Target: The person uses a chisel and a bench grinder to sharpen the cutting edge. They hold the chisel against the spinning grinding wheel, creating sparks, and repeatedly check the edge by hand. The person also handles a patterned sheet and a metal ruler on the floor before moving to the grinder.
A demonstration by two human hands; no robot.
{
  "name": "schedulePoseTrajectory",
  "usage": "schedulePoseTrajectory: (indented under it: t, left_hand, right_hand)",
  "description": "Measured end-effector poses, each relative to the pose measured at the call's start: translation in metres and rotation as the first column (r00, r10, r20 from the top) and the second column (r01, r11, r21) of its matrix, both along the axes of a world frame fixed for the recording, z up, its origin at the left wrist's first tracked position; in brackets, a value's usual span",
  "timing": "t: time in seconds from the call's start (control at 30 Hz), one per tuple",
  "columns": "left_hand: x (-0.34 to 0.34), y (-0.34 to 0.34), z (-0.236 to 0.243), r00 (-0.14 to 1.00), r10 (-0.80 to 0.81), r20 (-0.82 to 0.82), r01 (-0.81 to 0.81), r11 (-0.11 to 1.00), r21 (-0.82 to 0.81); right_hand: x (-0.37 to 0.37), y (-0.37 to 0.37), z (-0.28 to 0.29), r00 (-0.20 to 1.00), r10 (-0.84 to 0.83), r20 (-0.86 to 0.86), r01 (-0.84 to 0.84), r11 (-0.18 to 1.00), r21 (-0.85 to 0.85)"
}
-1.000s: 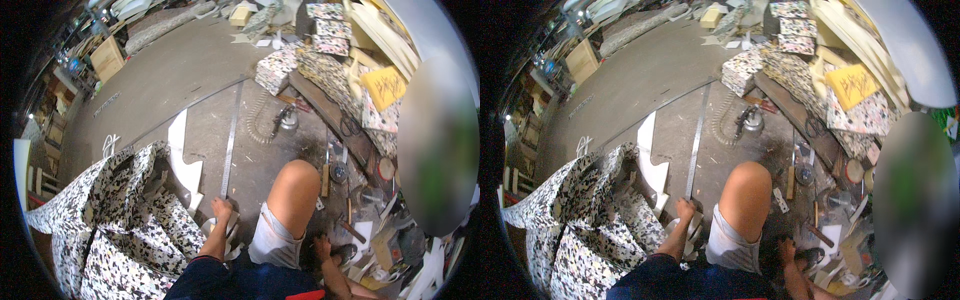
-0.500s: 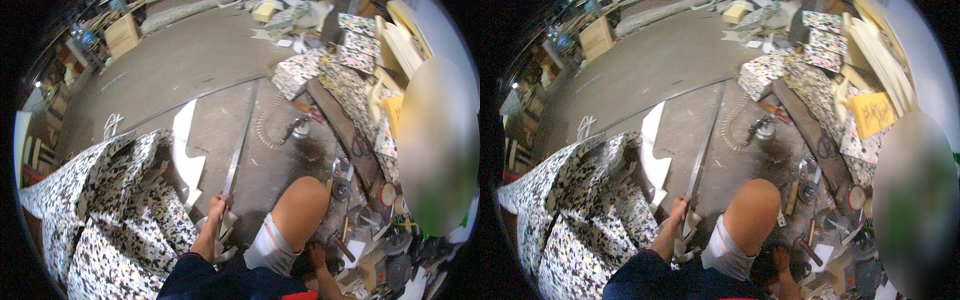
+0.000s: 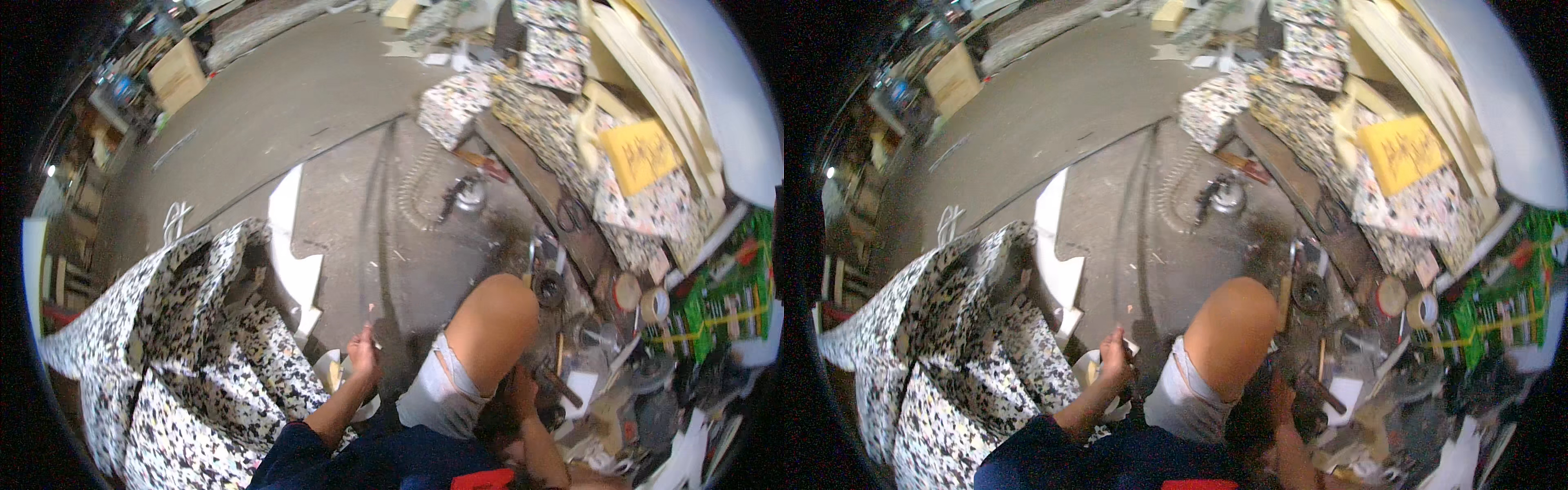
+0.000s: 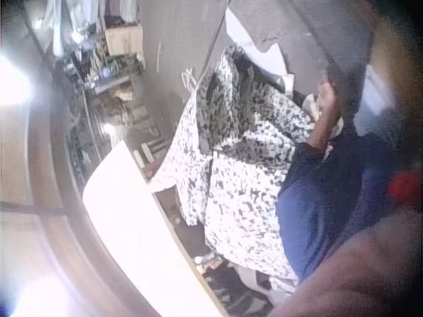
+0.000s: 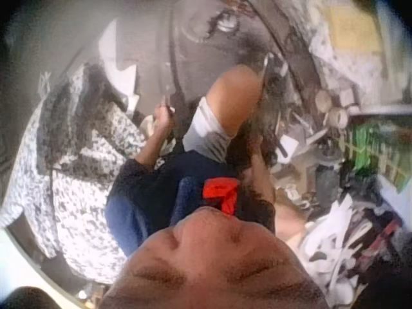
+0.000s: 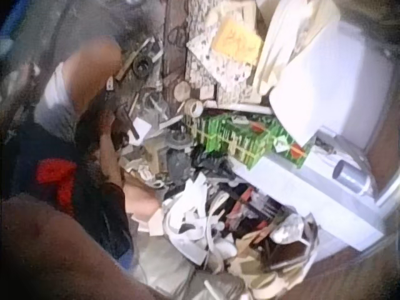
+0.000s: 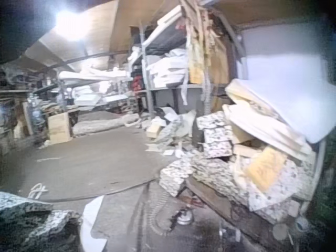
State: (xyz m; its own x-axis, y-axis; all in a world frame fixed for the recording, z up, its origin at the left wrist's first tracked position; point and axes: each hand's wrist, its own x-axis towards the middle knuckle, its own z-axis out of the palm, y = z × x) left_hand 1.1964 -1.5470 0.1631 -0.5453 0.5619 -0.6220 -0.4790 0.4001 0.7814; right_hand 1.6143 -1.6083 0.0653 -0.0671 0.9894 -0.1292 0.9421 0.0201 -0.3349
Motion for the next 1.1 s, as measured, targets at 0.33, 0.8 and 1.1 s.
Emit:
schedulePoseTrajectory:
  t: [0.33, 0.8, 1.1]
  left_hand:
    - [-0.007, -0.018, 0.002, 0.937, -0.286, -0.200, 0.201, 0.910, -0.362]
    - [-0.063, -0.080, -0.016, 0.973, -0.088, -0.214, 0.041, 0.976, -0.214]
    - [0.015, 0.094, -0.070, 0.730, -0.201, -0.653, 0.048, 0.969, -0.244]
  right_hand:
    - [-0.013, 0.068, 0.040, 0.944, -0.295, 0.147, 0.325, 0.903, -0.280]
    - [-0.029, 0.082, -0.002, 0.976, -0.050, -0.213, 0.022, 0.991, -0.130]
    - [-0.048, 0.082, 0.034, 0.869, -0.079, -0.489, -0.010, 0.984, -0.176]
